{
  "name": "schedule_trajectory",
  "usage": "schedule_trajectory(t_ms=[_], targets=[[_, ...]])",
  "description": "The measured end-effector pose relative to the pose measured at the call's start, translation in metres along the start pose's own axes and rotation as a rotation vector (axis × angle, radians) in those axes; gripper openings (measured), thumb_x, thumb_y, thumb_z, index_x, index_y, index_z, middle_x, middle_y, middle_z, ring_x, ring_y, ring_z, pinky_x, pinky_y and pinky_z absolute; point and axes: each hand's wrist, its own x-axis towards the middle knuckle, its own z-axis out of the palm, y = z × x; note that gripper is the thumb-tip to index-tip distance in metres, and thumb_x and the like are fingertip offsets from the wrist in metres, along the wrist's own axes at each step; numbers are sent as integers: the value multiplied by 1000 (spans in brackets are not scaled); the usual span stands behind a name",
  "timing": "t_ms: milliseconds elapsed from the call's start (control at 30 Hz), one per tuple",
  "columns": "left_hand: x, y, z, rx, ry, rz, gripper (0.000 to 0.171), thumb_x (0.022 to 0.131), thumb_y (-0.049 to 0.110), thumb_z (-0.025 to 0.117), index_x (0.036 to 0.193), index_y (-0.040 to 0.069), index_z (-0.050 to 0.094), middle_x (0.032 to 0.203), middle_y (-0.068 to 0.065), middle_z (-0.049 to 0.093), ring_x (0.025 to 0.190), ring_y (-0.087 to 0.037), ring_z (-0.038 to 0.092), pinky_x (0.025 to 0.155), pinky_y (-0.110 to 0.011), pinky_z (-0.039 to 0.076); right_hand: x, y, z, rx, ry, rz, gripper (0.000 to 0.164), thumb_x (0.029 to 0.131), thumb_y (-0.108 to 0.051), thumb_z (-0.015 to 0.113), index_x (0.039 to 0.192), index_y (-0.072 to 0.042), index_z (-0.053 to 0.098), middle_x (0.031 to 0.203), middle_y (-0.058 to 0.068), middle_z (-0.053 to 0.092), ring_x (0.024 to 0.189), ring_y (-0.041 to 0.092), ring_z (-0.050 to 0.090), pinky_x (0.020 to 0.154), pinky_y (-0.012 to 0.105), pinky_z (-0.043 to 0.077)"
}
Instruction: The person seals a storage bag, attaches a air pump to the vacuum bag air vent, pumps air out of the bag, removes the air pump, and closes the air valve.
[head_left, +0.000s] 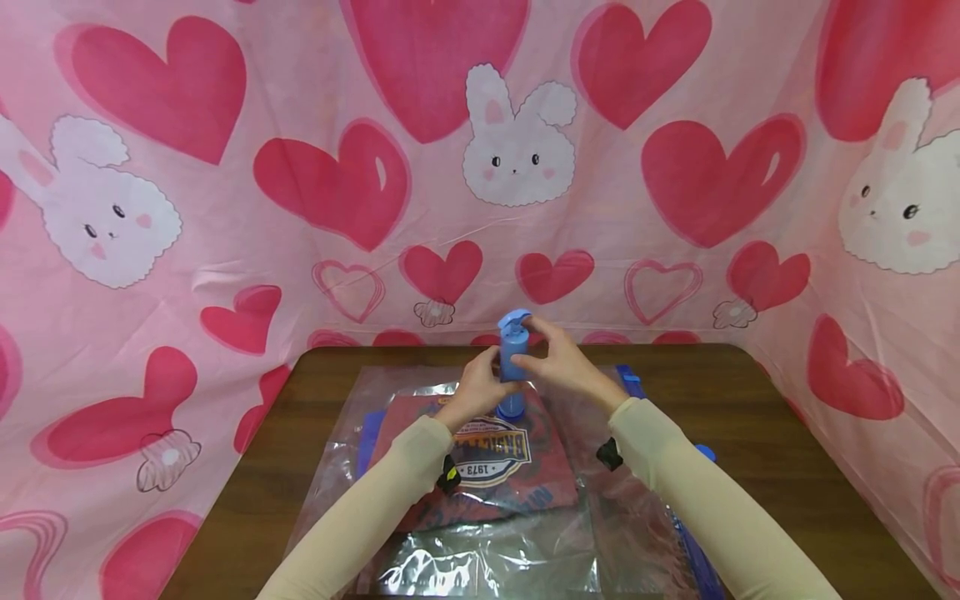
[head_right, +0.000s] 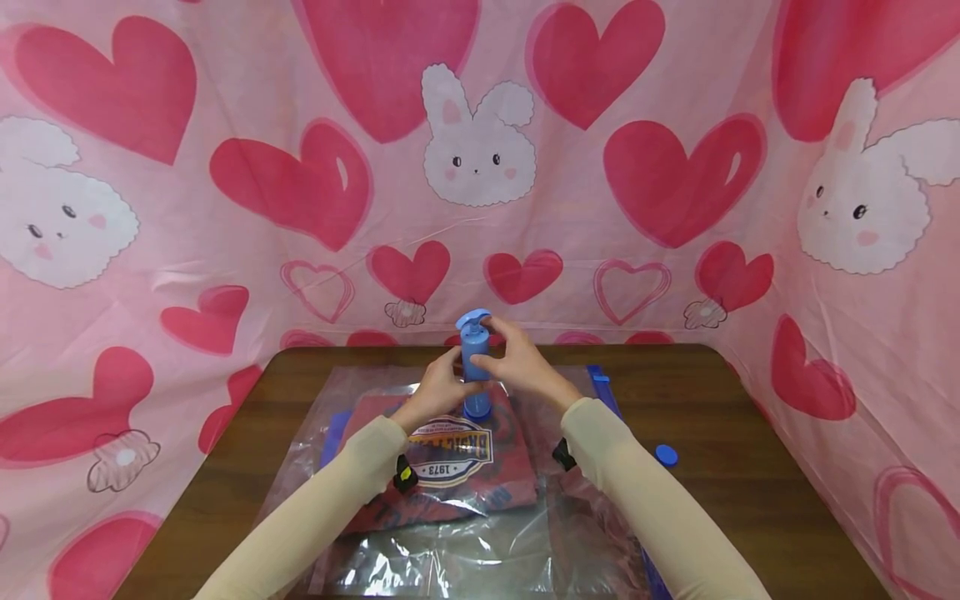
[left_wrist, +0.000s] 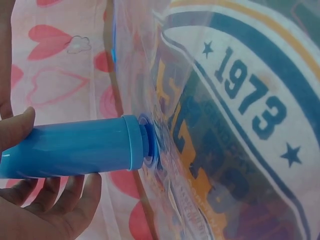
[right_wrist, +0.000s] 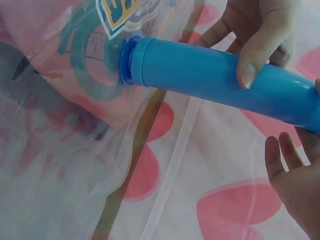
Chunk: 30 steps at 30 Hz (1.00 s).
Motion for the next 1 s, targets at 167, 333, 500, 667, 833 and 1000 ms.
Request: schedule_trajectory(t_ms=[167,333,500,667,833,1000], targets=[[0,0,-1,-2,-4,-8,51,86,18,88,129,6,62,116,-13,69,109,-31,68,90,-47,59,1,0,1,-5,8,-9,64,93,-12,80,149,0,53,141,18,60,120,36,62,102,55,52],[1,-1,0,15,0,-4,52,86,21,88,128,7,62,116,-13,70,108,-31,69,89,-47,59,3,-2,4,-30,42,5,61,91,-17,84,144,-1,57,130,16,64,112,32,62,95,52,55],[1,-3,-1,3,3,-6,50,86,19,87,128,8,62,117,-11,69,108,-30,69,90,-45,59,4,-1,8,-55,61,6,62,91,-20,85,144,-5,58,117,12,65,101,30,61,83,43,55],[0,-2,-1,-15,-9,-11,49,88,16,86,130,9,62,120,-11,69,110,-29,68,90,-45,59,4,-2,8,-75,70,62,66,90,-26,85,146,-7,56,113,11,63,99,31,59,79,42,56],[-1,-1,-2,-21,-19,-2,50,88,15,85,130,8,61,119,-11,69,109,-30,68,89,-44,59,2,-2,6,-60,55,61,72,91,-25,84,152,-8,51,130,14,63,117,36,59,96,55,54],[-1,-1,-2,-25,-11,5,49,87,16,85,128,6,61,117,-12,69,109,-31,69,89,-46,59,1,-3,2,-16,32,-19,68,92,-13,81,153,-5,52,132,16,65,116,36,62,101,61,51]])
